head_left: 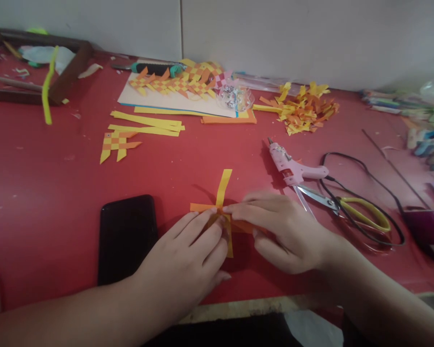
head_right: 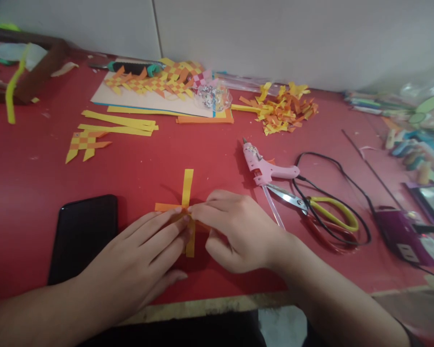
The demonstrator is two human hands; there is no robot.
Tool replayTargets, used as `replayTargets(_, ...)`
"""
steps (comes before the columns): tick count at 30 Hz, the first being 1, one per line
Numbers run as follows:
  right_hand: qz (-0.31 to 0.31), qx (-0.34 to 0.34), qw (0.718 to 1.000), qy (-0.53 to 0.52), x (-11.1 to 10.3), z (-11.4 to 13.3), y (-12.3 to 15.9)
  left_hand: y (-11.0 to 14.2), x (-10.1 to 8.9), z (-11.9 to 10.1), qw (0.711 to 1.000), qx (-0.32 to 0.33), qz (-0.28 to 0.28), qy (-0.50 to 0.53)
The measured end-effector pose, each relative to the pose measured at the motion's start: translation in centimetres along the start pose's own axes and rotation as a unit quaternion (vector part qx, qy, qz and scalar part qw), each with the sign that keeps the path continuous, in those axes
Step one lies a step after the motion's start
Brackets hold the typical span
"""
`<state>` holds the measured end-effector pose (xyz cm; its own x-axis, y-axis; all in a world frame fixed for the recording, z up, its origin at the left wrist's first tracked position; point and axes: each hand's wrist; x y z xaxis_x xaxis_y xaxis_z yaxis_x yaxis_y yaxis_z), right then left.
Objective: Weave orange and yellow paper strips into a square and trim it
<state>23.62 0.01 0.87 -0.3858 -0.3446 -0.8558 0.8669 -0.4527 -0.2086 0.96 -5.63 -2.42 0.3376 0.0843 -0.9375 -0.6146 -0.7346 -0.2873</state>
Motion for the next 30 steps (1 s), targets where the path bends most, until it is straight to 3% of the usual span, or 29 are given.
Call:
replayTargets(9, 0.053, 0.032, 0.997, 0.047, 0.1, 1.3, -0.6, -0.2, 0.1, 0.1, 1.0, -0.003, 0.014, 0.011)
replayTargets(18, 0.056, 0.042, 0.997, 0.034, -0.1, 1.1, -0.6, 0.1, -0.3, -0.2, 0.999, -0.035, 0.001, -0.01)
replayTargets(30, 0.052, 0.051, 0.997, 0.033, -0.1, 1.2, -0.4, 0.1, -0.2, -0.4, 0.998, -0.019, -0.005, -0.066)
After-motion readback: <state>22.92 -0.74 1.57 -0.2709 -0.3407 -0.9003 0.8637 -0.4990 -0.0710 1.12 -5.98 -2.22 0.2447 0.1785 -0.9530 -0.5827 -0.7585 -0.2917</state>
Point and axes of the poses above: each hand's wrist, its own y-axis away from the middle knuckle, its own x-axis out of the palm, z = x × y, and after that the axes turned 10 degrees about -x, right-handed
